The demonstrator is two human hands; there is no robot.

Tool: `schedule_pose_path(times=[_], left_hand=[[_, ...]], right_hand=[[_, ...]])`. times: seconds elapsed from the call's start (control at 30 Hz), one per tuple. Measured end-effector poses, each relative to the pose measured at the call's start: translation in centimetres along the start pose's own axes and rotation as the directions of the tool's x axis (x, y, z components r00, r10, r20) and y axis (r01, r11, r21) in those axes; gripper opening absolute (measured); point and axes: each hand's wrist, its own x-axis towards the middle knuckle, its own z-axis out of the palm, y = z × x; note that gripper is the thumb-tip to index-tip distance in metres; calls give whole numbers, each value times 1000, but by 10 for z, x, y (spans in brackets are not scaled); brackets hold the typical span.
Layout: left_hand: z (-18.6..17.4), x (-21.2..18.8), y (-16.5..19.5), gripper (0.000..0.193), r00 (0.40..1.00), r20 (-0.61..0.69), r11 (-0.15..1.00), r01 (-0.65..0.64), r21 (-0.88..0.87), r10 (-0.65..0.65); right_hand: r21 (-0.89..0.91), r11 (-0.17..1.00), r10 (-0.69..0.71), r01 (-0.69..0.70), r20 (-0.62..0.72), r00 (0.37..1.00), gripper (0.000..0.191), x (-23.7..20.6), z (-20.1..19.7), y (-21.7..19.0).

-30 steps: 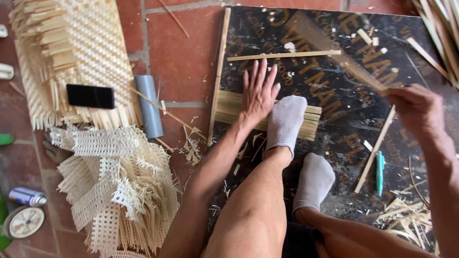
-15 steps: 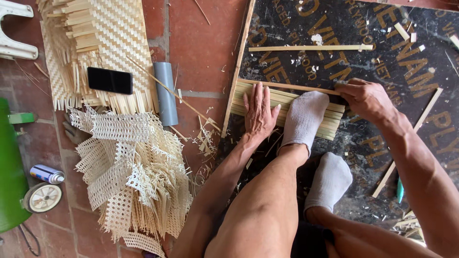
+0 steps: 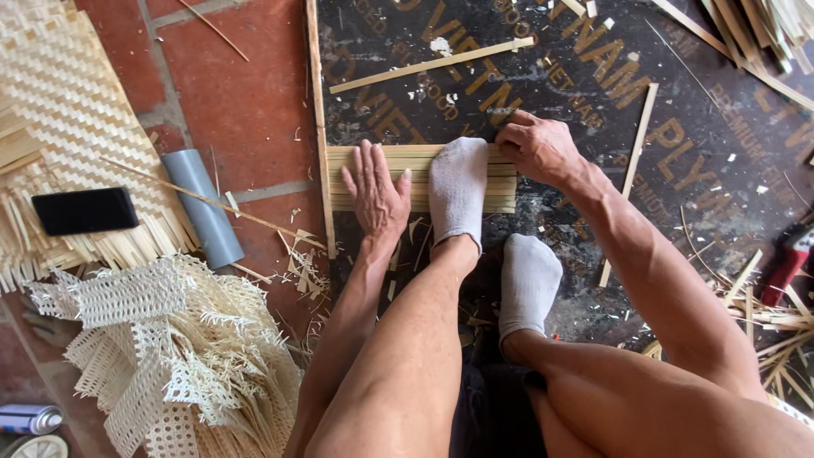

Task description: The person sits on the floor and weaves thin bamboo strips crosswise into a lattice panel held under their foot, pressing each strip into place and using a small teal tool to tighten the weave. Finished woven panels lie beside the work area.

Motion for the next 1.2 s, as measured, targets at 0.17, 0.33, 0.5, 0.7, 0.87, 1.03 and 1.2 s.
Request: schedule_pose_path(times=[0.17,0.33,0.5,0.7,0.87,1.03,1.2], left_hand=[[-5,-2,5,74,1000,12,997,-20,70,19],[-19,-8,13,74,999,22,999,-27,30,26],[-23,-9,18,73,1000,21,1000,-14,13,14],[-21,-6,21,72,1000,17,1000,-12,28,11],[-15,0,19,71,999,33,999,34,25,-35],[1,14,13,70,998,-52,999,-46,-29,44],[7,21,8,71,986,-137,995,-95,-35,90]], right_hand=[[1,1000,-9,9,-6,1000,9,2,-7,-18],[62,998,9,-6,-43,999,10,-11,-36,-5],[-489,727,346,-482,-345,872,30,-78,-135,83],[-700,457,690,-549,-111,715,14,-164,-188,145],[-820,449,528,-355,-77,846,14,-179,-160,142],[-468,833,243,-296,-171,955,7,-170,-126,116],[-120,992,21,-25,-34,999,29,-86,-60,81]])
